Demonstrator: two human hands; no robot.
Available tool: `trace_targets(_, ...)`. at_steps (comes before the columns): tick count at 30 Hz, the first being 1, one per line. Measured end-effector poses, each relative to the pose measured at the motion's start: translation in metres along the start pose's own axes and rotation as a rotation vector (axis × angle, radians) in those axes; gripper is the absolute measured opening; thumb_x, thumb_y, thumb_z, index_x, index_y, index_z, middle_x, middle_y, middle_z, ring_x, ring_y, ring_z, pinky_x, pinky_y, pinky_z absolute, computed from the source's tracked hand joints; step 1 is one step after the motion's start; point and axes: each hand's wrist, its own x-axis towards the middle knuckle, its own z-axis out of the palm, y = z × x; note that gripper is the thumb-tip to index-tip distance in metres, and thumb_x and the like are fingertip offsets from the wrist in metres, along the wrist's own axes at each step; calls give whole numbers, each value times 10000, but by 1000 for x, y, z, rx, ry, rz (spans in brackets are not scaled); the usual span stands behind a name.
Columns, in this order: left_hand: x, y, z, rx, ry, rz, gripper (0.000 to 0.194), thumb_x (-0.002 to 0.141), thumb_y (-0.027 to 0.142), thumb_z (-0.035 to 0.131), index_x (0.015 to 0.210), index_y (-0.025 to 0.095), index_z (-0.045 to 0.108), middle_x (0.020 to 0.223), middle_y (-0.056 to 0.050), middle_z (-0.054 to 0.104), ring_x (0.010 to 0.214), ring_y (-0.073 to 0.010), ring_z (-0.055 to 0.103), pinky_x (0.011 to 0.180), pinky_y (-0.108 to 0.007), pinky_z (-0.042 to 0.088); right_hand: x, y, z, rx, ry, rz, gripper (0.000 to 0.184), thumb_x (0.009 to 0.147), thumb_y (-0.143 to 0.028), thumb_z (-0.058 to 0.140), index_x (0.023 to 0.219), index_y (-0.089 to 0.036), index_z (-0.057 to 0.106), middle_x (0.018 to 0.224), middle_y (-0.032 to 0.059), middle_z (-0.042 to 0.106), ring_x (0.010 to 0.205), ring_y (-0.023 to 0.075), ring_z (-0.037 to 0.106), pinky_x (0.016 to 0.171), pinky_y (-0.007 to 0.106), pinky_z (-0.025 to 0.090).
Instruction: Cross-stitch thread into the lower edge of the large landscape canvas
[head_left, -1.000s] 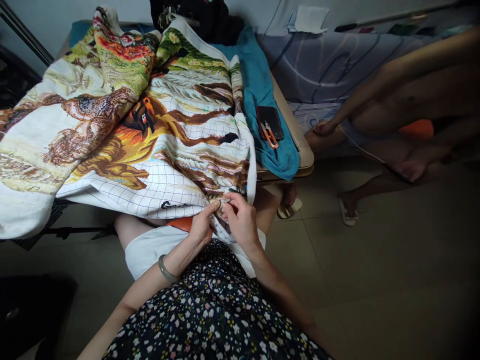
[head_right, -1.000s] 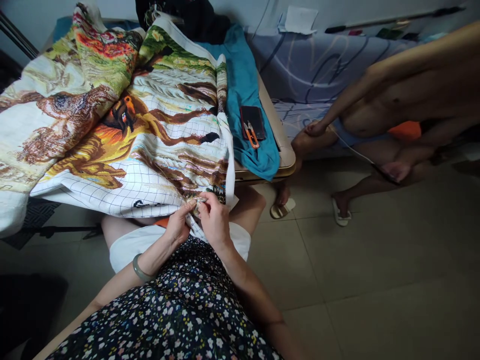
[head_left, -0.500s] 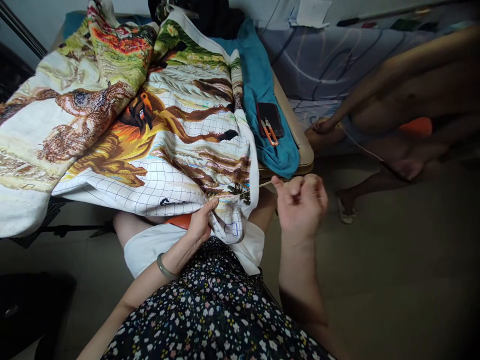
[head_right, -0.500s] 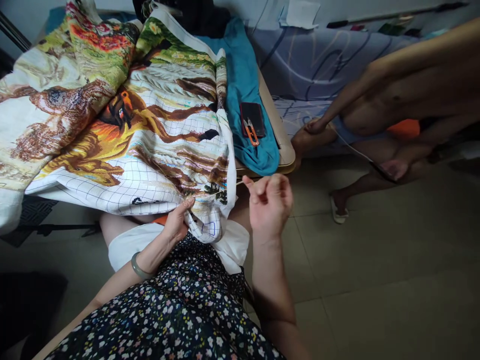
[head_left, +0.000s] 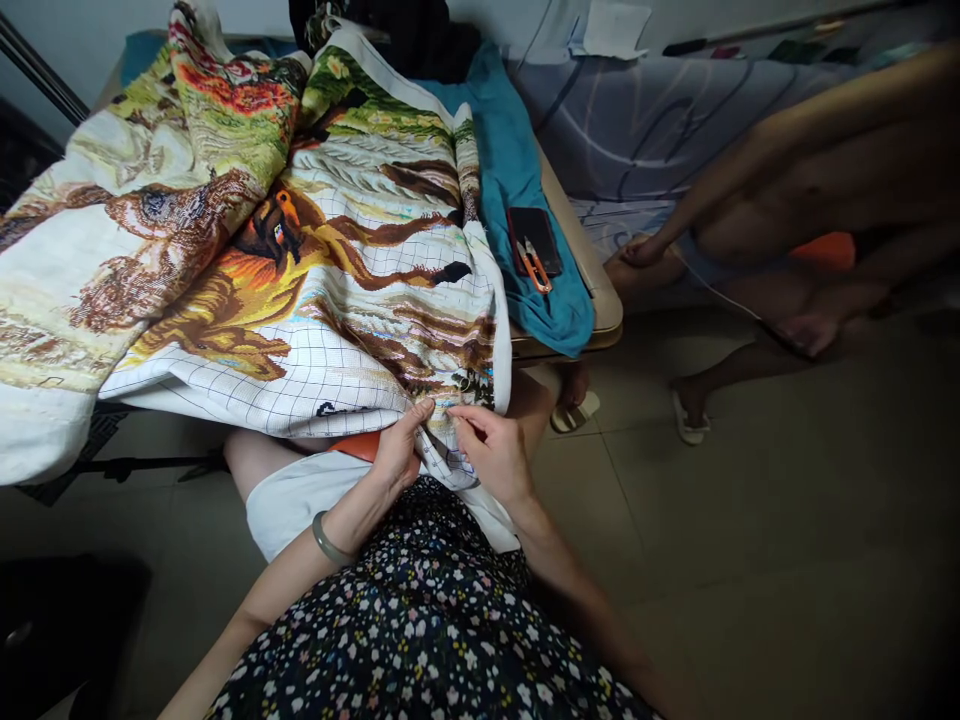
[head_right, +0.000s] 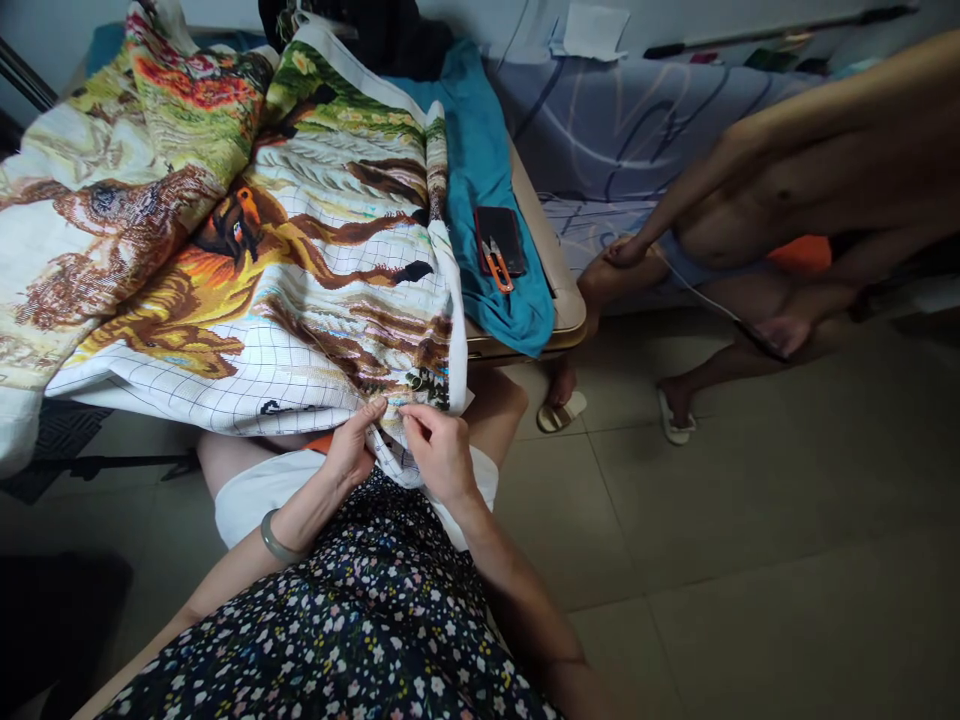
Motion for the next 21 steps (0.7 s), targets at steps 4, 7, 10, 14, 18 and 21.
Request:
trace_targets(4, -1, 1, 1, 3, 15, -22, 295, 509, 242, 866, 721, 112, 708, 718, -55, 719, 718, -187, 672, 831, -326, 509, 0, 0, -1, -20, -11, -9, 267, 855, -297, 536, 967, -202, 758, 715, 42, 727, 695, 199, 686, 530, 256, 506)
trace_targets(7, -1, 2, 1, 8, 19, -29, 319, 501, 241, 869, 741, 103, 710, 716, -55, 715, 733, -194, 675, 839, -331, 505, 0, -2, -2, -47, -11, -22, 269, 858, -298, 536, 965, -197, 762, 714, 40, 734, 678, 196, 687, 531, 256, 509)
trace_targets(10, 0, 2, 1, 10, 24, -24, 333, 494, 237, 871, 756, 104, 715, 730, -54, 722, 738, -192, 676, 835, -330, 507, 1, -7, -3, -90, -7, -49, 268, 854, -271, 527, 952, -190, 763, 752, 47, 752, 660, 191, 688, 570, 268, 521)
trace_targets(14, 1, 0, 0, 5, 31, -17, 297, 506, 233, 865, 730, 115, 711, 728, -53, 723, 734, -190, 676, 834, -329, 509, 3, -14, -2, -185, 14, -90, 266, 849, -235, 514, 914, -184, 766, 813, 77, 769, 646, 192, 691, 633, 289, 523)
trace_targets(18, 1, 0, 1, -8, 19, -16, 302, 498, 221, 868, 734, 115, 711, 727, -50, 723, 735, -187, 674, 843, -331, 512, 1, -16, 4, -250, 65, -101, 223, 831, -222, 524, 863, -182, 741, 763, 80, 753, 633, 197, 678, 639, 297, 510)
trace_targets(21, 0, 1, 2, 0, 19, -35, 304, 481, 227, 874, 704, 119, 700, 699, -45, 711, 688, -179, 658, 789, -323, 516, -2, -13, 10, -113, 36, 10, 179, 842, -255, 516, 873, -184, 678, 656, 29, 694, 498, 153, 611, 526, 261, 483)
